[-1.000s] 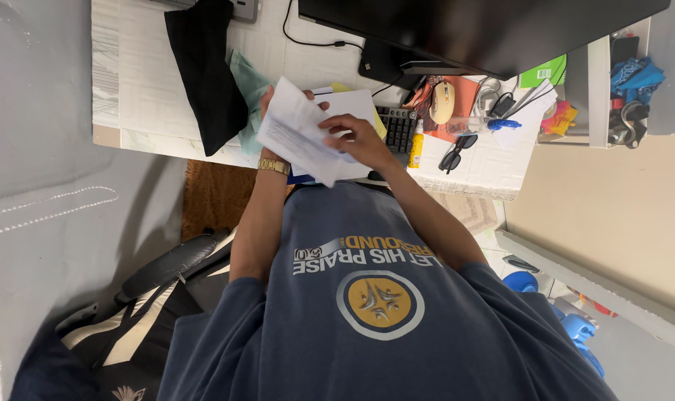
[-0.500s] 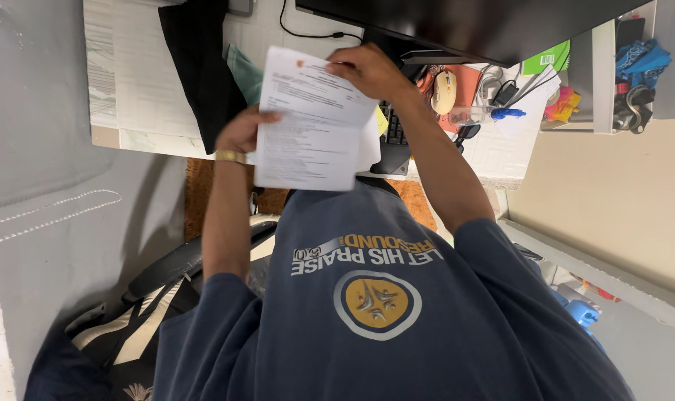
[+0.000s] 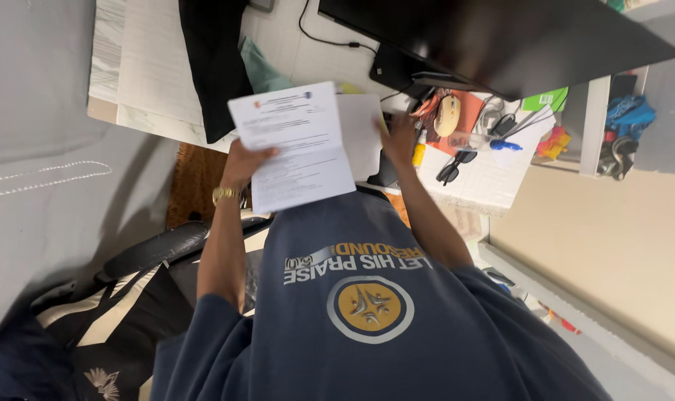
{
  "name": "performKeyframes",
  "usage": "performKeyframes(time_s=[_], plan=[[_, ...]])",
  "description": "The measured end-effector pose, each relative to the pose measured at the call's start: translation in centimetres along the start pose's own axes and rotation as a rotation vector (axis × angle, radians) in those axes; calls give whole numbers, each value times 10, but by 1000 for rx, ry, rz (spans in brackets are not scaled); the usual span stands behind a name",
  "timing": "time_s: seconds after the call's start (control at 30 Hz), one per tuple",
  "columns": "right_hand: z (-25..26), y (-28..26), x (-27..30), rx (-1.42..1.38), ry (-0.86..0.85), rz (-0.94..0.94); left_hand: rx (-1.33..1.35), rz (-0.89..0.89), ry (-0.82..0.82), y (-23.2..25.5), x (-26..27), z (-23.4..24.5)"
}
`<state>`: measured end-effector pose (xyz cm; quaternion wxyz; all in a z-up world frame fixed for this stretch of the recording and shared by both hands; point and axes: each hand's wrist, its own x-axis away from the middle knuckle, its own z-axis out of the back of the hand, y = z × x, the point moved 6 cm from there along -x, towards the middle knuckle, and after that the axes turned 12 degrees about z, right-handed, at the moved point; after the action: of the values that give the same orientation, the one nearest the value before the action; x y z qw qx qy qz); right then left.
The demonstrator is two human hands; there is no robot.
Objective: The person picks up and flips through several documents, a yellow notebook, and a small blue book on a desk, arranging them into different stacks.
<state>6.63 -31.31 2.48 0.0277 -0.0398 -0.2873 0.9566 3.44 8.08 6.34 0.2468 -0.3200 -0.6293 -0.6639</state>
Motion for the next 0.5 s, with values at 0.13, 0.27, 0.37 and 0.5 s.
performKeyframes(time_s=[0.13, 0.27, 0.37, 0.5], plan=[[-40, 38, 60, -101, -209, -358, 170, 57, 139, -19, 7, 16], [-55, 51, 65, -204, -220, -484, 308, -61, 240, -32, 5, 38], [-50, 60, 68, -338, -57, -530, 397, -93, 175, -36, 0, 48], [-53, 68, 76, -744, -176, -667, 406, -88, 187, -29, 5, 54]])
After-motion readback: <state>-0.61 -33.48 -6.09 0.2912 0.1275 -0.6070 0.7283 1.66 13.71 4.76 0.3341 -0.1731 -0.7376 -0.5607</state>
